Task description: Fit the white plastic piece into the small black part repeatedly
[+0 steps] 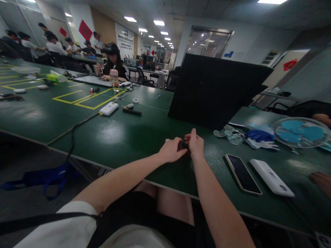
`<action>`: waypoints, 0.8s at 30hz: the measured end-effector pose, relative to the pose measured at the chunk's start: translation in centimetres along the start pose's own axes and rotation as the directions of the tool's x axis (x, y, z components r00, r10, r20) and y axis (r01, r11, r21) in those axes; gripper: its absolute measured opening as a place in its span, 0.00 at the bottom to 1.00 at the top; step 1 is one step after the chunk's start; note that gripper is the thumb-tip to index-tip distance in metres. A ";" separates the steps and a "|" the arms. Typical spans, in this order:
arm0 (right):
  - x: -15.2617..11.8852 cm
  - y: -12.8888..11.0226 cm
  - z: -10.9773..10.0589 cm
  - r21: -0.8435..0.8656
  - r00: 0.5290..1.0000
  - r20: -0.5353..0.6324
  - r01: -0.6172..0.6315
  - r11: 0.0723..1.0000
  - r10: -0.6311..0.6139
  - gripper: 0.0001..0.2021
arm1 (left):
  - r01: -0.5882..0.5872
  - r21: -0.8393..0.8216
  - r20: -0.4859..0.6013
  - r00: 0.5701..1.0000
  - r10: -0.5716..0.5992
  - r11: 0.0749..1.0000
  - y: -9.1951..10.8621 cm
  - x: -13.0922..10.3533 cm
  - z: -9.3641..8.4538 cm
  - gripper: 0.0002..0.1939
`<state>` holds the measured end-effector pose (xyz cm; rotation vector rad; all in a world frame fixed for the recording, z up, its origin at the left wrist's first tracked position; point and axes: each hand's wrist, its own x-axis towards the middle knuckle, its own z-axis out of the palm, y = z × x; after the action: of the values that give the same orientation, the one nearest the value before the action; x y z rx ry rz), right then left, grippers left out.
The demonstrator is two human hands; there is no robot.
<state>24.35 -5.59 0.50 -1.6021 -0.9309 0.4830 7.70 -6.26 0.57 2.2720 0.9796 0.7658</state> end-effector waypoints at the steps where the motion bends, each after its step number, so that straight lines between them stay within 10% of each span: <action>1: -0.1 0.0 0.0 -0.045 1.000 0.023 0.013 0.999 -0.012 0.33 | -0.009 -0.048 -0.035 0.999 0.007 0.999 -0.5 -0.1 -0.6 0.26; 6: -1.1 -0.2 0.8 -0.379 0.936 0.321 0.270 0.885 -0.148 0.22 | 0.031 -0.329 -0.318 0.937 -0.142 0.944 -5.0 0.4 -4.9 0.24; 13: -1.4 -1.4 5.7 -0.542 0.841 0.522 0.454 0.707 -0.140 0.26 | 0.233 -0.539 -0.352 0.811 -0.468 0.809 -10.3 1.2 -8.4 0.23; 18: -0.7 -1.7 6.0 -0.474 0.794 0.605 0.417 0.775 -0.058 0.18 | 0.232 -0.365 -0.328 0.874 -0.358 0.902 -10.8 0.9 -8.2 0.25; 24: -1.7 -1.6 4.0 -0.218 0.881 0.459 0.241 0.946 -0.118 0.21 | 0.208 -0.151 -0.200 0.951 -0.235 0.967 -9.8 0.0 -7.7 0.27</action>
<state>19.93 -4.37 0.69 -1.6556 -1.5344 0.6225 -2.01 1.38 -0.64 1.9570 1.2249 0.9611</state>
